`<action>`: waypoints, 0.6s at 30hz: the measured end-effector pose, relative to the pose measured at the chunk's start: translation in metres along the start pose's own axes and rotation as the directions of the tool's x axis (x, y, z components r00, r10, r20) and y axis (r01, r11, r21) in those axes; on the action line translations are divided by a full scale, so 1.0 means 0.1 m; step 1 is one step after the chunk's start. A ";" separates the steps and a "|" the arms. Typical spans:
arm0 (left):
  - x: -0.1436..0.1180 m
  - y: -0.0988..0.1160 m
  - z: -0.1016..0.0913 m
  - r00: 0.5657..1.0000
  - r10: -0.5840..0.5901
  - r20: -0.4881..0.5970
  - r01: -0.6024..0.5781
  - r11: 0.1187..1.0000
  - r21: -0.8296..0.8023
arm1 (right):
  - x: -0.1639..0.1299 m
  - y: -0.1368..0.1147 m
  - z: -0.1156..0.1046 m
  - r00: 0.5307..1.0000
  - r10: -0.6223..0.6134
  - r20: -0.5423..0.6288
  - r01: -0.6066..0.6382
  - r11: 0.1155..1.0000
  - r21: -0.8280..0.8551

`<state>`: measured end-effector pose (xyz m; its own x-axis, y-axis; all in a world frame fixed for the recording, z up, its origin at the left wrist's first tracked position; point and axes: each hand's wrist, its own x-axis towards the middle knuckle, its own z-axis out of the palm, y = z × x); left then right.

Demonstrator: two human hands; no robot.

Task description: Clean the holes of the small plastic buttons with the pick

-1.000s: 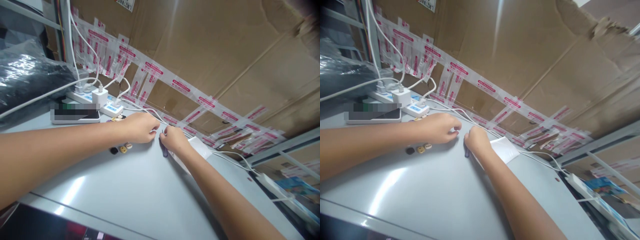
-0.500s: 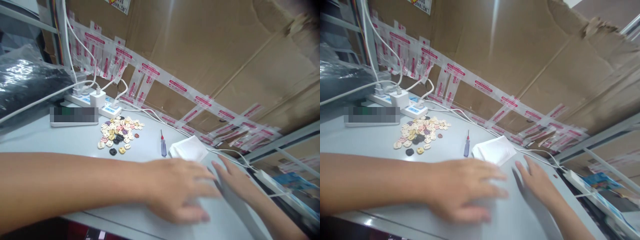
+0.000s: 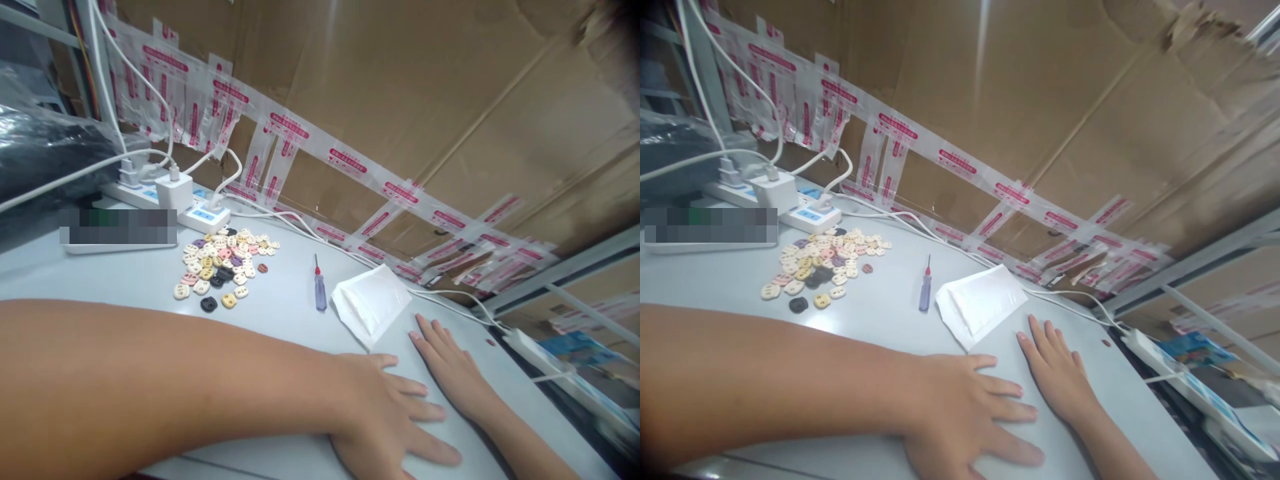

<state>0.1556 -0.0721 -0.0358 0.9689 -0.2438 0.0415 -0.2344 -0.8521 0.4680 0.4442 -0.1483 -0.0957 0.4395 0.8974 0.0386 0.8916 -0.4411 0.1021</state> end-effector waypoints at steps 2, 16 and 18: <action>-0.01 0.01 -0.01 1.000 0.000 0.003 0.000 1.000 -0.003 | 0.00 0.00 0.03 1.000 0.016 -0.009 -0.016 1.000 0.002; -0.02 0.11 -0.01 0.967 -0.248 -0.054 0.243 0.967 -0.073 | 0.06 -0.05 0.02 0.998 0.062 -0.030 -0.062 0.998 0.001; -0.01 0.10 -0.01 0.971 -0.237 -0.037 0.234 0.970 -0.061 | 0.05 -0.06 0.01 0.997 0.071 -0.032 -0.071 0.997 -0.009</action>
<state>0.1522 -0.0800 -0.0302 0.9991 -0.0176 -0.0379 0.0046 -0.8558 0.5173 0.4415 -0.1413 -0.0975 0.4982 0.8636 0.0772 0.8570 -0.5040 0.1078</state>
